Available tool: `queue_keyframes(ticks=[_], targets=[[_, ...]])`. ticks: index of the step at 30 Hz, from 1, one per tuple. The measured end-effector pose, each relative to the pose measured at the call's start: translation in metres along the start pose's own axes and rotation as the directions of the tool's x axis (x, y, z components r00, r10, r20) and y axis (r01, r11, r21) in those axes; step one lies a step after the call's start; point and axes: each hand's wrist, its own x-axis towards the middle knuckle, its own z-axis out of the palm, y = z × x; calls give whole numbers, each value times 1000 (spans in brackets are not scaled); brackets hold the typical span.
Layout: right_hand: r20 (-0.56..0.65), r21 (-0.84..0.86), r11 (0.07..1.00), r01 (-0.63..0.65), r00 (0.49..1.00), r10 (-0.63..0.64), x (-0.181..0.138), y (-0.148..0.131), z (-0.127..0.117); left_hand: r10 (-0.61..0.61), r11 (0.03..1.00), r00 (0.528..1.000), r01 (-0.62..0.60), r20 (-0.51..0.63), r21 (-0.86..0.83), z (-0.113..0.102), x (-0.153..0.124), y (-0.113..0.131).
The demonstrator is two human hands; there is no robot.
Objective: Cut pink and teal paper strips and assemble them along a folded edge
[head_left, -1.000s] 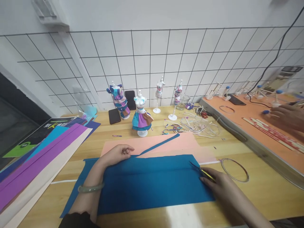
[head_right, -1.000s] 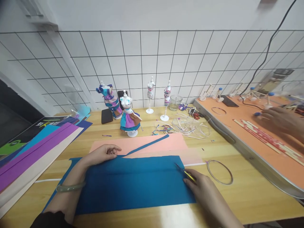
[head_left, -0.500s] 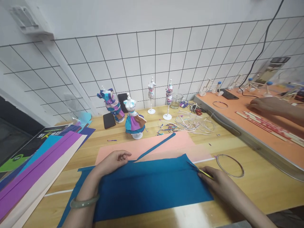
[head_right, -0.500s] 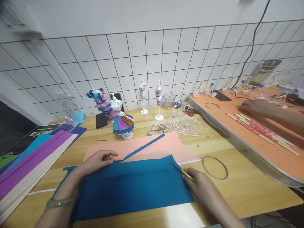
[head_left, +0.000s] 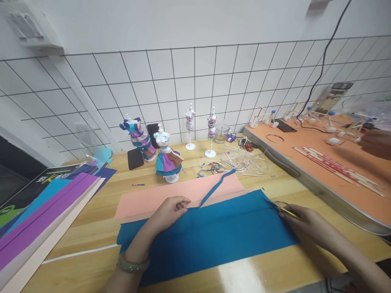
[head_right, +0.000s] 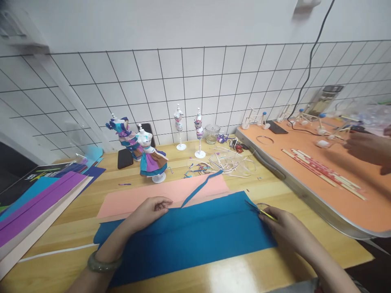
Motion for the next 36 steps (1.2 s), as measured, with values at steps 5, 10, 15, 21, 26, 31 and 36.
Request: queue_keyframes(ticks=[5,10,15,21,26,31,36], targets=[[-133,-13,1000,-18,991,16,0,-1,0,26,999,1000,-26,0,33,9,5,-2],[-219,-6,998,65,973,-65,-2,-30,13,17,1000,1000,-17,9,22,4,2,-8],[-59,50,970,238,970,-235,0,-83,38,21,999,1000,-21,6,27,-7,-4,-14],[18,144,864,482,872,-489,12,-157,69,13,999,1000,-12,-5,33,-11,-8,-19],[90,72,838,541,833,-546,35,-191,104,64,998,998,-64,5,11,-9,-7,-19],[146,27,848,529,837,-527,49,-196,127,114,992,993,-113,14,-57,-9,-5,-26],[150,20,847,531,836,-527,52,-194,130,87,994,996,-84,33,-73,-14,-5,-30]])
